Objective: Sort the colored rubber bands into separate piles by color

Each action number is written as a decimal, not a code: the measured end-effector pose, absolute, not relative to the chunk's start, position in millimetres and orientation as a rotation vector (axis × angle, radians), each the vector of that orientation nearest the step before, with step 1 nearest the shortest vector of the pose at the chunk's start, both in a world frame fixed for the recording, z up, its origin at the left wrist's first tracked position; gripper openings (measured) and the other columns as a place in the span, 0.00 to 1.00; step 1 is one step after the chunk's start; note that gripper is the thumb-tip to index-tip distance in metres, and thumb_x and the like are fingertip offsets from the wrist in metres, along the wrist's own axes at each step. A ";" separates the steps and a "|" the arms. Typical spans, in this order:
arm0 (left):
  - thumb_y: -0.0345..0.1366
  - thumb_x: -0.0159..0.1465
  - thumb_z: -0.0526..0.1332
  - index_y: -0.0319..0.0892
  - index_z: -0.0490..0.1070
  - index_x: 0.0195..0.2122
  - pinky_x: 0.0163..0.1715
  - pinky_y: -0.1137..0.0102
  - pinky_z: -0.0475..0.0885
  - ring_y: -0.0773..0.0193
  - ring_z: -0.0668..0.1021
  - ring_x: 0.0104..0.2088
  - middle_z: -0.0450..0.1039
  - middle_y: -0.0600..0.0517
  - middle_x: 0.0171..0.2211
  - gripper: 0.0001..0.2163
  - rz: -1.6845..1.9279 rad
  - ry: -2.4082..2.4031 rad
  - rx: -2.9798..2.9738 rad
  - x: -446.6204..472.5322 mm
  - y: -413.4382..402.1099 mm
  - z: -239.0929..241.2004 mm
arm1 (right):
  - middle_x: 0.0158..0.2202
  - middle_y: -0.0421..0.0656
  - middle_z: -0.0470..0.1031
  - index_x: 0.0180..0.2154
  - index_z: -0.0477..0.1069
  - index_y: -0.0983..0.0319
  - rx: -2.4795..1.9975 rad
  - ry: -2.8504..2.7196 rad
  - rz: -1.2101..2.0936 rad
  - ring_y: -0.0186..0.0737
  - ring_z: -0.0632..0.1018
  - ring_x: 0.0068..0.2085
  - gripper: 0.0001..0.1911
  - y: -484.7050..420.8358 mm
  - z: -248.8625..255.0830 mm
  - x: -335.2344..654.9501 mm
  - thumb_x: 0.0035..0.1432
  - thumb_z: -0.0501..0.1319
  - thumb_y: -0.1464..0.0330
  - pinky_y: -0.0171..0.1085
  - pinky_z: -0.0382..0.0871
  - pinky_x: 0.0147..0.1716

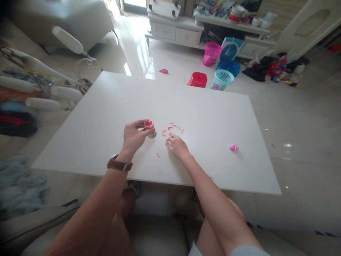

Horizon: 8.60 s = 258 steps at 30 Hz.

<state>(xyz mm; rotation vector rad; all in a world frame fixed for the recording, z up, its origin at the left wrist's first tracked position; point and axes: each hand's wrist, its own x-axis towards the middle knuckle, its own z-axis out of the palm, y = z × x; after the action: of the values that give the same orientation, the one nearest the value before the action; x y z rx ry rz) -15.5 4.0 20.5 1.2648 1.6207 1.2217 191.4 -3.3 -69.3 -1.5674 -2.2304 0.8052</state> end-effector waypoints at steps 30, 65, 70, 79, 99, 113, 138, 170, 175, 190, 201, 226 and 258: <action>0.32 0.49 0.72 0.40 0.82 0.39 0.45 0.63 0.80 0.57 0.83 0.41 0.83 0.47 0.38 0.14 1.284 1.488 1.122 -36.4 -5.6 39.4 | 0.37 0.44 0.78 0.32 0.77 0.61 -1.572 -2.173 0.770 0.40 0.77 0.37 0.09 41.0 -80.3 180.9 0.55 0.60 0.77 0.38 0.71 0.43; 0.32 0.49 0.73 0.41 0.82 0.38 0.45 0.63 0.80 0.57 0.83 0.41 0.83 0.48 0.37 0.14 1.295 1.476 1.098 -36.6 -4.4 41.0 | 0.53 0.50 0.77 0.50 0.74 0.61 -1.712 -1.821 0.593 0.49 0.75 0.55 0.19 32.6 -81.6 206.3 0.56 0.56 0.70 0.50 0.71 0.57; 0.32 0.49 0.73 0.41 0.82 0.39 0.46 0.63 0.80 0.57 0.83 0.41 0.83 0.48 0.38 0.14 1.288 1.463 1.117 -35.6 -3.7 38.3 | 0.71 0.53 0.60 0.63 0.66 0.65 -1.765 -1.929 0.589 0.51 0.59 0.71 0.30 48.3 -95.4 185.2 0.60 0.58 0.65 0.52 0.53 0.71; 0.32 0.48 0.73 0.41 0.82 0.39 0.46 0.62 0.80 0.56 0.83 0.42 0.83 0.48 0.37 0.15 1.278 1.470 1.102 -41.8 -4.9 41.7 | 0.67 0.45 0.69 0.58 0.73 0.59 -1.666 -2.067 0.727 0.46 0.63 0.71 0.22 47.2 -96.8 169.0 0.64 0.55 0.66 0.48 0.56 0.69; 0.33 0.50 0.72 0.41 0.82 0.39 0.45 0.63 0.80 0.57 0.83 0.41 0.83 0.47 0.37 0.14 1.270 1.468 1.128 -32.0 -7.0 41.2 | 0.40 0.45 0.81 0.36 0.79 0.59 -1.376 -2.349 0.780 0.44 0.78 0.45 0.08 -6.3 -62.8 180.8 0.63 0.59 0.70 0.44 0.70 0.51; 0.33 0.51 0.71 0.40 0.82 0.39 0.45 0.63 0.80 0.57 0.83 0.41 0.83 0.47 0.38 0.14 1.216 1.464 1.193 -17.5 -3.5 36.1 | 0.50 0.49 0.68 0.49 0.75 0.61 -1.638 -2.162 0.734 0.50 0.70 0.53 0.28 -22.9 -85.7 180.8 0.46 0.78 0.62 0.47 0.68 0.57; 0.31 0.63 0.64 0.48 0.82 0.40 0.38 0.68 0.70 0.58 0.80 0.40 0.81 0.48 0.42 0.09 0.600 1.706 1.981 -0.1 -16.8 30.6 | 0.31 0.41 0.81 0.32 0.79 0.59 -1.198 -1.408 1.046 0.39 0.80 0.33 0.07 -2.6 -4.4 172.7 0.54 0.72 0.63 0.39 0.76 0.36; 0.30 0.61 0.63 0.48 0.82 0.37 0.36 0.69 0.70 0.61 0.79 0.35 0.81 0.50 0.38 0.08 0.594 1.563 1.952 -0.6 -13.8 27.8 | 0.38 0.44 0.77 0.37 0.76 0.56 -1.099 -1.856 0.608 0.41 0.78 0.39 0.07 -15.6 -7.3 171.0 0.68 0.61 0.64 0.42 0.75 0.41; 0.31 0.59 0.65 0.47 0.83 0.39 0.39 0.69 0.72 0.60 0.80 0.37 0.81 0.49 0.38 0.09 0.662 1.516 1.906 0.5 -13.0 22.5 | 0.33 0.41 0.79 0.35 0.76 0.56 -1.105 -1.754 0.610 0.40 0.79 0.35 0.04 -17.2 -8.4 167.6 0.64 0.66 0.65 0.40 0.74 0.39; 0.28 0.56 0.62 0.46 0.82 0.36 0.38 0.70 0.72 0.63 0.78 0.34 0.80 0.52 0.34 0.10 0.732 1.445 1.822 -2.5 -11.6 25.6 | 0.45 0.47 0.80 0.49 0.70 0.57 -1.085 -2.227 0.348 0.49 0.72 0.59 0.09 -21.0 -4.1 173.3 0.68 0.56 0.68 0.51 0.57 0.56; 0.27 0.59 0.61 0.47 0.82 0.35 0.37 0.69 0.69 0.62 0.79 0.36 0.82 0.51 0.39 0.11 0.612 1.489 2.001 -3.6 -15.3 33.9 | 0.44 0.46 0.80 0.48 0.64 0.58 -1.132 -2.373 0.476 0.50 0.68 0.63 0.08 -19.2 13.6 171.5 0.68 0.53 0.68 0.50 0.48 0.57; 0.33 0.50 0.71 0.40 0.82 0.41 0.43 0.66 0.80 0.57 0.84 0.41 0.83 0.49 0.38 0.15 1.131 1.658 1.277 -23.0 4.0 27.9 | 0.60 0.50 0.72 0.55 0.73 0.61 -1.405 -2.259 0.785 0.44 0.70 0.60 0.22 -7.1 -77.3 156.1 0.61 0.59 0.81 0.45 0.64 0.62; 0.31 0.52 0.70 0.40 0.82 0.40 0.42 0.66 0.79 0.58 0.83 0.40 0.84 0.49 0.37 0.13 1.108 1.582 1.308 -25.2 -2.7 35.6 | 0.38 0.49 0.81 0.34 0.80 0.64 -1.463 -2.833 1.037 0.40 0.78 0.38 0.09 -23.4 -39.2 159.7 0.60 0.60 0.77 0.34 0.63 0.37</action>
<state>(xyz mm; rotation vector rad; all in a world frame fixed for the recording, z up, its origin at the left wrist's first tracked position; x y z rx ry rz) -25.2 -2.7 35.6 1.3084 1.5818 1.1085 159.7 -23.4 -39.2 -1.4633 -2.8326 1.0369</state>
